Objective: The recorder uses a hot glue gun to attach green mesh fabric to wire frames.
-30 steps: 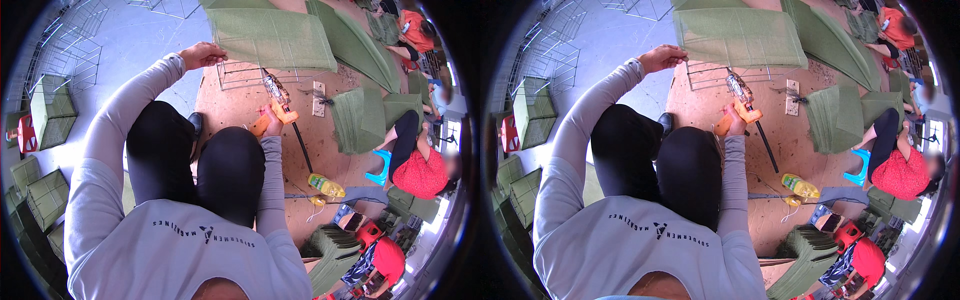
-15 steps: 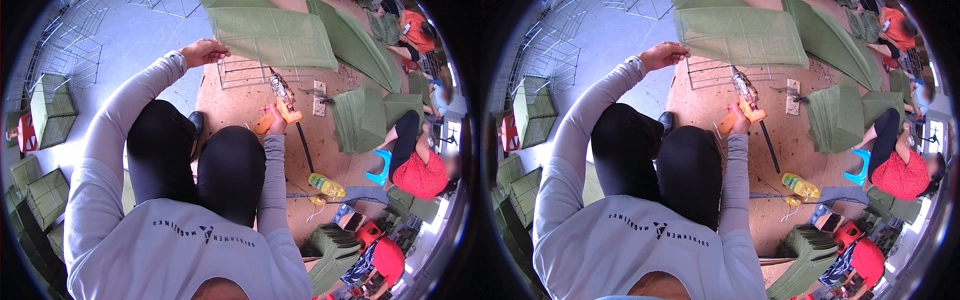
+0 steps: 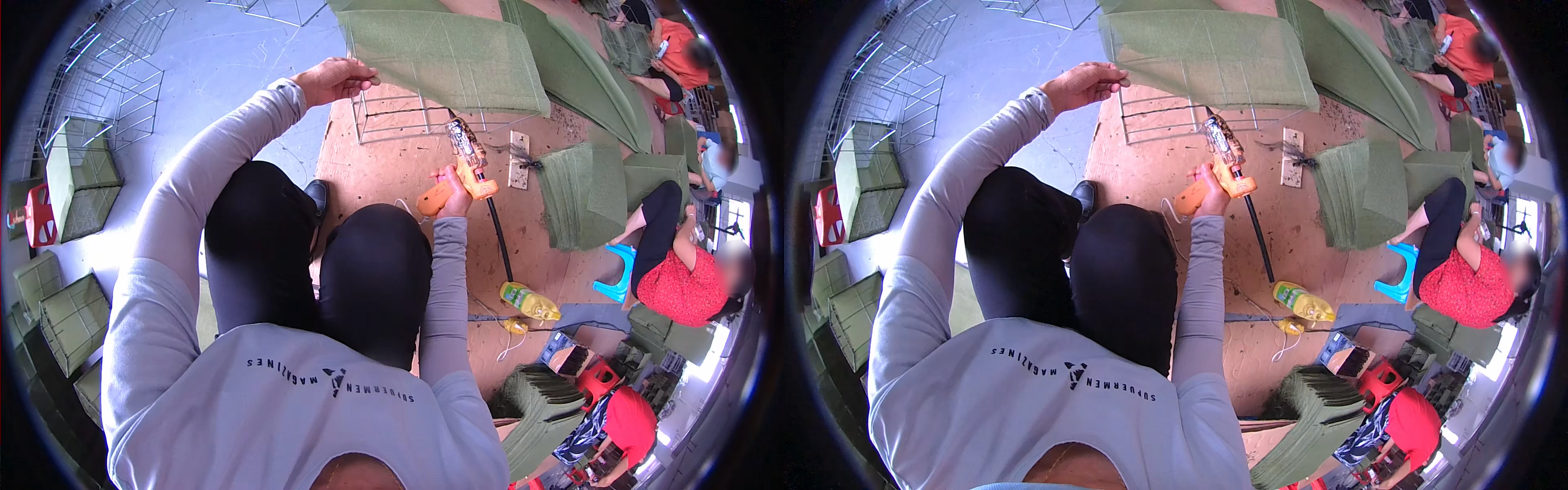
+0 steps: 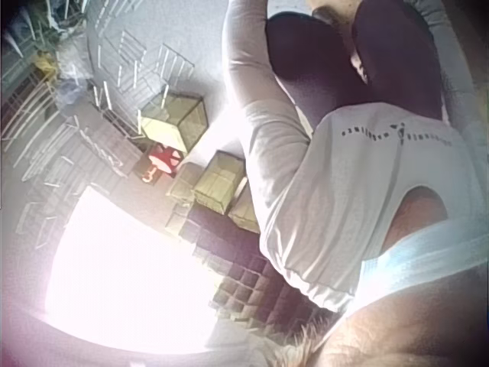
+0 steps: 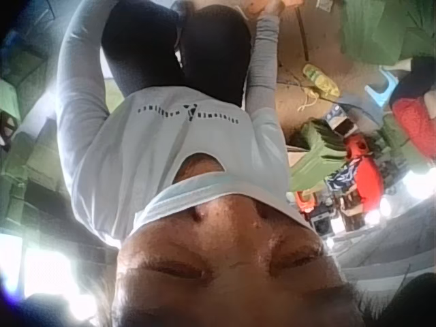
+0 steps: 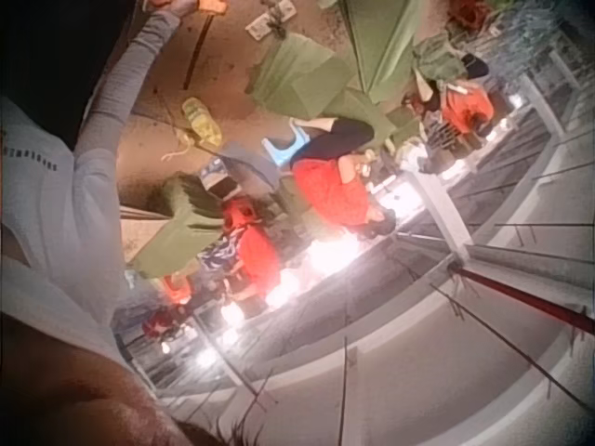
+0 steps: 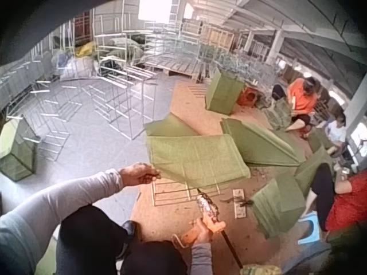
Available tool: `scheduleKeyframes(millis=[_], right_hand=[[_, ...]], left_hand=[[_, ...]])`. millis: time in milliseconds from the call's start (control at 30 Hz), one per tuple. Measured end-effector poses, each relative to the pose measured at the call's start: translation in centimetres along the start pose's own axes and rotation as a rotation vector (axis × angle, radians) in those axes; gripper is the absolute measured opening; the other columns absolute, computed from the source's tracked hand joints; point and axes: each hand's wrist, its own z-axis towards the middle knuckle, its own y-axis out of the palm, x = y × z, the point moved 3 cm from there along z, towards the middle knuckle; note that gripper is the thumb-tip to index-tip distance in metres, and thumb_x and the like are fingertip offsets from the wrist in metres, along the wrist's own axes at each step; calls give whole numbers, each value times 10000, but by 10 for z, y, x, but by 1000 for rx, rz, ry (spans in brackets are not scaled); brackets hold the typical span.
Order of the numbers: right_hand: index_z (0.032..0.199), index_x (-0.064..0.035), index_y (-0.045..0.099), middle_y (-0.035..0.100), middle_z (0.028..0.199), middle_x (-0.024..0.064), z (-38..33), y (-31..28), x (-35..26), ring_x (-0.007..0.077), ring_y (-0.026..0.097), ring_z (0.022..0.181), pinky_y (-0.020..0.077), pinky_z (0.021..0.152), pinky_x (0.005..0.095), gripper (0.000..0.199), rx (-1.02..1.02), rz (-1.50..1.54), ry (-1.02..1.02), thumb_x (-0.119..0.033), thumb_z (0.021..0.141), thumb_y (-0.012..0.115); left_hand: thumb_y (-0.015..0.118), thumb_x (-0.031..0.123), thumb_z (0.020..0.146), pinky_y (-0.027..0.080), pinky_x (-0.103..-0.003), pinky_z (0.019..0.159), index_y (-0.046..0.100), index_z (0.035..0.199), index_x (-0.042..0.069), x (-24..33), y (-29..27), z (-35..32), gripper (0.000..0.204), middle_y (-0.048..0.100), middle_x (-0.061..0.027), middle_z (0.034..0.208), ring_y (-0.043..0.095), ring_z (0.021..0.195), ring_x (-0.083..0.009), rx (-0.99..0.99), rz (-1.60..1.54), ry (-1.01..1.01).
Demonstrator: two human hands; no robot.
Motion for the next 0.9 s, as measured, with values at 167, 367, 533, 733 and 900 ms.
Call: scheduleKeyframes(millis=[167, 367, 533, 733, 900], right_hand=[[879, -24, 495, 495, 735, 67, -2, 4, -8, 194, 517, 686, 466, 683, 347, 100, 24, 9, 20, -39, 797, 550], [879, -34, 498, 500, 731, 60, 5, -2, -10, 194, 523, 693, 461, 683, 344, 104, 36, -32, -16, -53, 794, 556], [878, -43, 501, 507, 724, 54, 9, -10, -10, 193, 523, 687, 453, 681, 337, 109, 61, -17, 12, -62, 791, 564], [844, -47, 498, 494, 713, 49, 12, -8, -13, 193, 517, 683, 430, 698, 313, 85, 43, -14, -5, -77, 799, 563], [789, -53, 501, 493, 709, 50, 15, -13, -11, 195, 511, 687, 418, 681, 301, 87, 73, -13, 29, -113, 817, 557]], left_hand=[[550, 115, 856, 501, -171, 595, 583, 864, 21, 4, 4, -1, 100, 635, -45, 776, 582, 629, -63, -18, -16, 5], [530, 129, 871, 498, -160, 599, 579, 910, 17, 6, 4, 2, 128, 633, -38, 799, 574, 633, -50, -26, -35, 22], [519, 144, 879, 495, -154, 600, 581, 918, 14, 10, 12, 2, 150, 631, -32, 807, 567, 638, -45, -41, -53, 32], [525, 142, 875, 491, -156, 601, 583, 910, 24, 15, 18, 5, 136, 627, -18, 795, 556, 627, -39, -47, -93, 71], [537, 135, 868, 488, -159, 596, 588, 884, 32, 16, 21, 4, 116, 636, -27, 790, 571, 638, -43, -13, -102, 84]])
